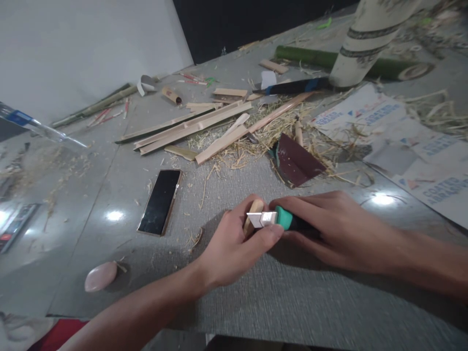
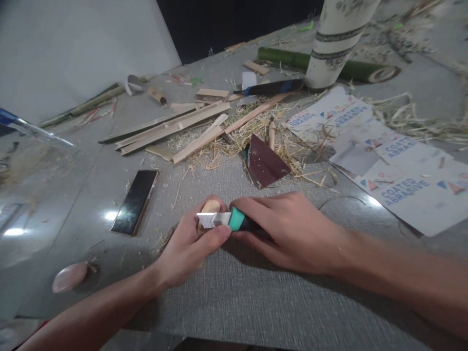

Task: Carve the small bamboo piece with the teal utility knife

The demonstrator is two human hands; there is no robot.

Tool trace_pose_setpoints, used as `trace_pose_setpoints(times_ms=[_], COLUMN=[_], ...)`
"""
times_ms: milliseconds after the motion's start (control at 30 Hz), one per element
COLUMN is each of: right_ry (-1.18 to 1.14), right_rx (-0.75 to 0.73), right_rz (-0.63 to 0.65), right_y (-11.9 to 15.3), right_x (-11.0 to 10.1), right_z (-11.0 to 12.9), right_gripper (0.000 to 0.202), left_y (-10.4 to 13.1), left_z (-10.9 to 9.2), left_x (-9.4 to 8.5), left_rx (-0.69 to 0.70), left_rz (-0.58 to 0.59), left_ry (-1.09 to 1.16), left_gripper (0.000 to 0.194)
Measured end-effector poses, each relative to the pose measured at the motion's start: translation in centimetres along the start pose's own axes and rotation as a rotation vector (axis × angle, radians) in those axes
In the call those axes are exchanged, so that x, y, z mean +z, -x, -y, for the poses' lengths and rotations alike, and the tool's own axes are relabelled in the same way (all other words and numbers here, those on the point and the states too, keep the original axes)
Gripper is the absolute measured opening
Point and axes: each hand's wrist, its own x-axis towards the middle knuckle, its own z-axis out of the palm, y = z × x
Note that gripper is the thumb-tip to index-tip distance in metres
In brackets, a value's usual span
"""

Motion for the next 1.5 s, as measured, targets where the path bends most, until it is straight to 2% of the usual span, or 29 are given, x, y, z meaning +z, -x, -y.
trace_pose_setpoints(times_ms=[433,800,1067,1200,1500], right_ry=[0.017,-0.007,0.161,0.238,0.131], right_rx=[-0.006,-0.037,-0.070,-0.047,0.054], right_rz=[-0.004,-0.002,-0.112,-0.143,-0.136], right_y=[0.0,0.3,0.2,0.4,0.2], right_x=[0.1,0.1,0.4,0.5,0.8], right_z=[0.0,-0.2,0.7,1.1,2.4], right_gripper=[0.026,0.026,0.026,0.024,0.013], left_y=[0.1,0.4,0.8,0.7,1.4], left_z=[-0.3,-0.2,-0.1,-0.1,0.8], left_x=[-0.2,0.2,0.4,0.6,1.7], left_rx=[0.029,0.018,0.024,0.011,0.000], left_rz=[0.003,0.026,-0.006,-0.013,-0.064], left_ry=[-0.103,-0.080,-0.065,-0.029,0.099], left_gripper=[0.039,0.044,0.036,0.037,0.037])
